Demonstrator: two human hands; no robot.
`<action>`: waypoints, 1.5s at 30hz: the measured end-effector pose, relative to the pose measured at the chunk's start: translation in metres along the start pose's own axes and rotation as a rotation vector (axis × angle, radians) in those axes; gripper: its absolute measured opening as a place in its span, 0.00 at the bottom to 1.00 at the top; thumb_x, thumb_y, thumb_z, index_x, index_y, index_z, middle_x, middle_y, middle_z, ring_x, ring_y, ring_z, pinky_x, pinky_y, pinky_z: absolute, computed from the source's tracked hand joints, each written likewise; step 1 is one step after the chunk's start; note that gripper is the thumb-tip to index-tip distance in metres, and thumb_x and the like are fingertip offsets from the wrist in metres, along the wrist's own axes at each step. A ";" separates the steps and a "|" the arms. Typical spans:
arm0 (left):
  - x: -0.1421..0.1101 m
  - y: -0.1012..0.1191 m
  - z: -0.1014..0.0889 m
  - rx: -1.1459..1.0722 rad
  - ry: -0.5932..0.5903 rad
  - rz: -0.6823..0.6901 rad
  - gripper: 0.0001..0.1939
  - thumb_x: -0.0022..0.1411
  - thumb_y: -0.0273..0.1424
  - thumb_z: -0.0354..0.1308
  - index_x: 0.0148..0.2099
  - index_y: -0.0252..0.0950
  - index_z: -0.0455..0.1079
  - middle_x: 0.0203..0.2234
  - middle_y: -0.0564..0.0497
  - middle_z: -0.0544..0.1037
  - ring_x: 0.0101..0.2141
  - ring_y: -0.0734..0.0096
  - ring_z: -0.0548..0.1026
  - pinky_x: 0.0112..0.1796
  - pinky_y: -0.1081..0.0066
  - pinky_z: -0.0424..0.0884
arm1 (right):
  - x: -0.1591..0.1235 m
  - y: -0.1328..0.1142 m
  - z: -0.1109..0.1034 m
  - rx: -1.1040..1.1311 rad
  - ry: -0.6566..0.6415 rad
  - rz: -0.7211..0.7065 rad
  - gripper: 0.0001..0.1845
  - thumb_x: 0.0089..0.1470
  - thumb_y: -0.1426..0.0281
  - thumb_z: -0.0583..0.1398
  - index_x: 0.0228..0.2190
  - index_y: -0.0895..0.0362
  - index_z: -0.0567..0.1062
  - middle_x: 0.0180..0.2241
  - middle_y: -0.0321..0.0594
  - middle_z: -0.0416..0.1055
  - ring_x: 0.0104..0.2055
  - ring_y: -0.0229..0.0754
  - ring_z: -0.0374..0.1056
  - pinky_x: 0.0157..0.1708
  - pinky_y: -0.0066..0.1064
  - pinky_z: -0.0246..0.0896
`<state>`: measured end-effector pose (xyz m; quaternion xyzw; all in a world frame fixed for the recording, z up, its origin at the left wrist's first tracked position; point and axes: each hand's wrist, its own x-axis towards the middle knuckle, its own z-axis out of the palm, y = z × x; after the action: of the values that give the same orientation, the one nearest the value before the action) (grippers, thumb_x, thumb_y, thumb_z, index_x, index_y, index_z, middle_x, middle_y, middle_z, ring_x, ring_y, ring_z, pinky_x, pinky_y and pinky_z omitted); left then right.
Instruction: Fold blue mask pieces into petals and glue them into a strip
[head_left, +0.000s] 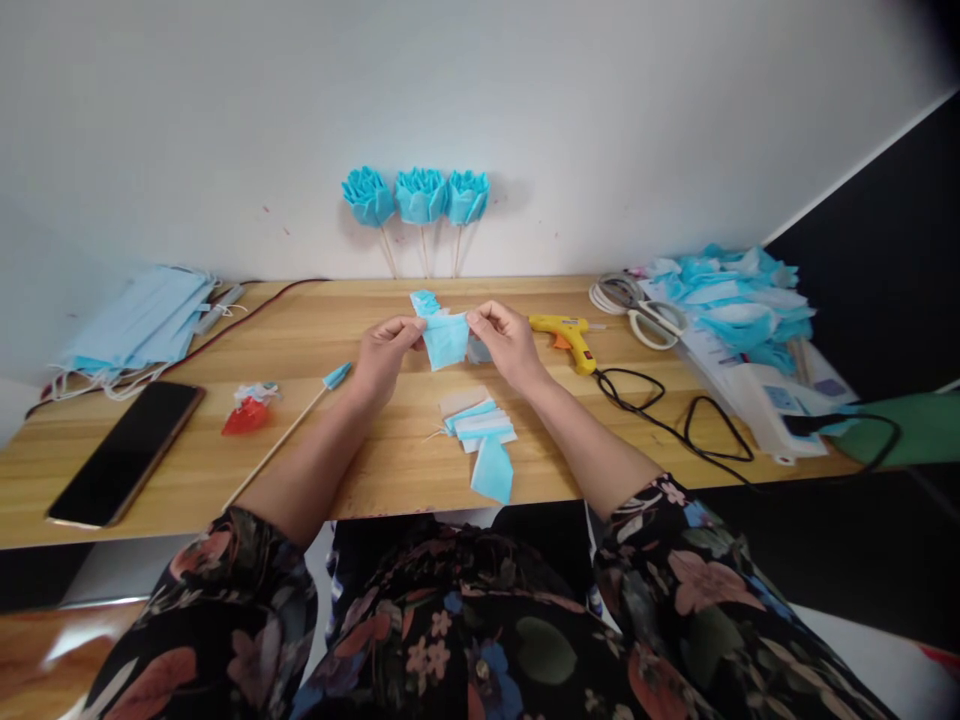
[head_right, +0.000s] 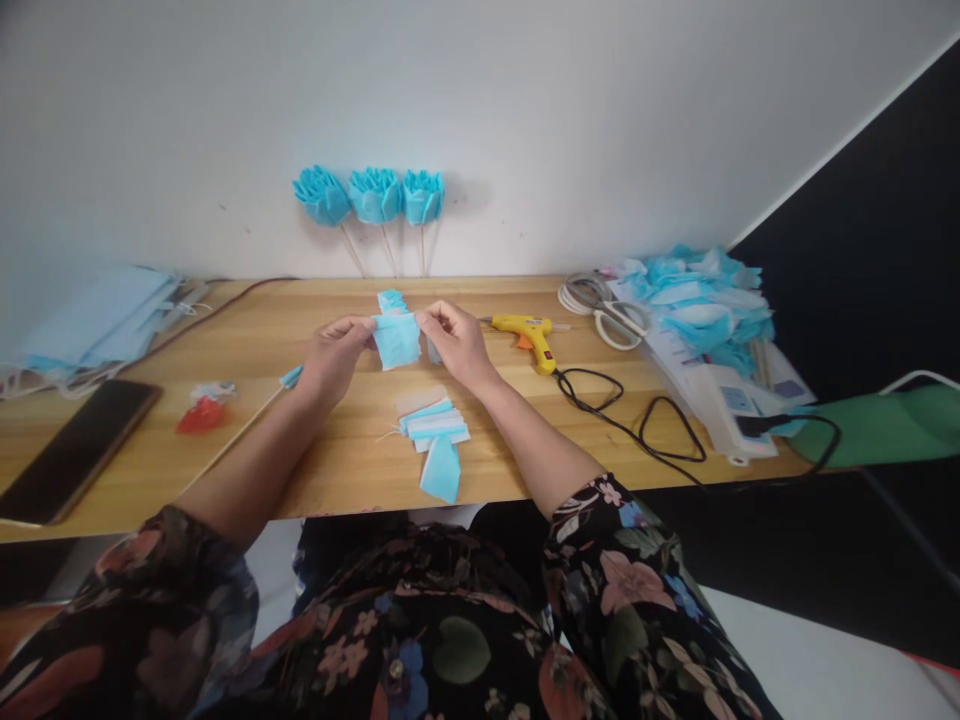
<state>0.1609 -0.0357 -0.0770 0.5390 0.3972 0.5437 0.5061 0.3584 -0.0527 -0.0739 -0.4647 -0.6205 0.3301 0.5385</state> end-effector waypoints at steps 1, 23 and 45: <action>-0.001 0.002 0.000 0.028 0.002 0.006 0.19 0.53 0.44 0.69 0.23 0.36 0.73 0.19 0.54 0.73 0.24 0.76 0.68 0.30 0.74 0.67 | 0.000 -0.001 0.000 -0.011 0.000 0.006 0.21 0.60 0.51 0.60 0.26 0.55 0.69 0.24 0.32 0.63 0.28 0.35 0.58 0.30 0.29 0.53; -0.006 0.011 0.006 -0.069 -0.035 -0.158 0.20 0.59 0.45 0.68 0.33 0.34 0.69 0.18 0.51 0.79 0.19 0.72 0.77 0.24 0.74 0.72 | -0.005 0.000 0.007 0.217 -0.143 0.134 0.35 0.53 0.43 0.64 0.54 0.51 0.72 0.34 0.35 0.73 0.36 0.40 0.70 0.39 0.32 0.66; -0.008 0.013 0.008 -0.063 -0.035 -0.067 0.21 0.60 0.48 0.67 0.33 0.35 0.68 0.17 0.52 0.78 0.19 0.73 0.76 0.25 0.74 0.73 | -0.002 -0.001 0.007 0.108 -0.065 0.077 0.27 0.54 0.57 0.65 0.54 0.52 0.76 0.28 0.31 0.69 0.28 0.36 0.61 0.32 0.30 0.60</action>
<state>0.1660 -0.0468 -0.0645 0.5185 0.3890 0.5292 0.5475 0.3512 -0.0544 -0.0749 -0.4475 -0.6008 0.3983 0.5293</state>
